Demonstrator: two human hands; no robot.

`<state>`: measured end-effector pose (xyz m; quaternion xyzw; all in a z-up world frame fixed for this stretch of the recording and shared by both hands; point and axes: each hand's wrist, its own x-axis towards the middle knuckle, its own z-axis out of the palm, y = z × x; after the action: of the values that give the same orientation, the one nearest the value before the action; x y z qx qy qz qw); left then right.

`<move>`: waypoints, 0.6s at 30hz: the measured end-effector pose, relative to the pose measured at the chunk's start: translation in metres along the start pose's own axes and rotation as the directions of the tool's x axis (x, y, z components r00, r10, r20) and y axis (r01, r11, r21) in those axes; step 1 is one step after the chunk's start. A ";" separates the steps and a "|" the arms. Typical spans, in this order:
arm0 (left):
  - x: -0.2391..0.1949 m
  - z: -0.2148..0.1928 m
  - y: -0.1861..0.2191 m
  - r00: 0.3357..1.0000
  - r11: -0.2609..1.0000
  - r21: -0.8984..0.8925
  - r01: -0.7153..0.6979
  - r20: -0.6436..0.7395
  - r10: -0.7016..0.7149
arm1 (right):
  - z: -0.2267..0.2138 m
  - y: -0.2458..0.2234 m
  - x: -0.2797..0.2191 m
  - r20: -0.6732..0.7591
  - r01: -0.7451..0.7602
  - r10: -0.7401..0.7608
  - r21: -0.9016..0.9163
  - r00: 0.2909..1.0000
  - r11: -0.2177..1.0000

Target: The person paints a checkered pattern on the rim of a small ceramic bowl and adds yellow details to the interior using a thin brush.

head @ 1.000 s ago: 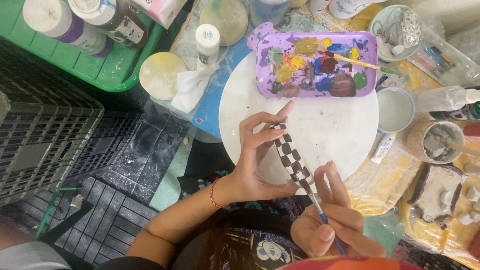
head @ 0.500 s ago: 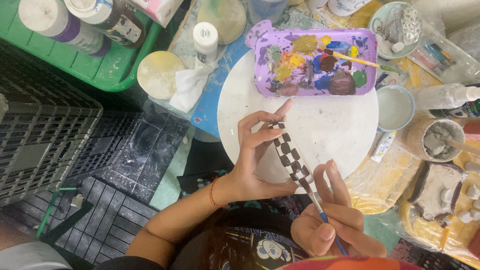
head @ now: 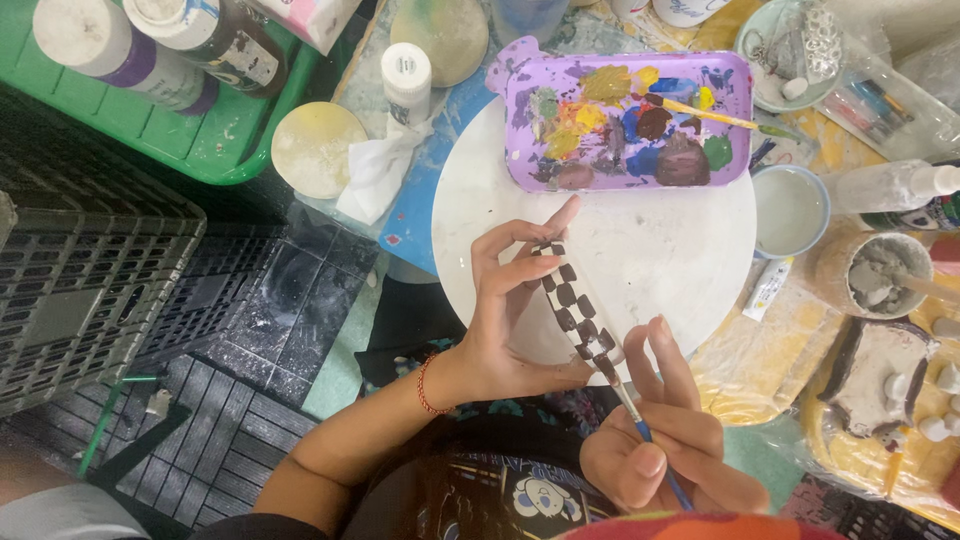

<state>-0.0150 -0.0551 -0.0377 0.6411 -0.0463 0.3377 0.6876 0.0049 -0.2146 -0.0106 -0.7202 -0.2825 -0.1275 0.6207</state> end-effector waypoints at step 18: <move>-0.002 0.000 -0.002 1.000 1.000 -0.019 0.016 0.005 -0.016 | 0.013 0.039 -0.019 -0.320 0.103 -0.088 0.030 0.943 0.994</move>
<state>-0.0160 -0.0558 -0.0402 0.6358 -0.0462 0.3302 0.6962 0.0099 -0.2091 -0.0556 -0.6611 -0.2161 -0.2652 0.6678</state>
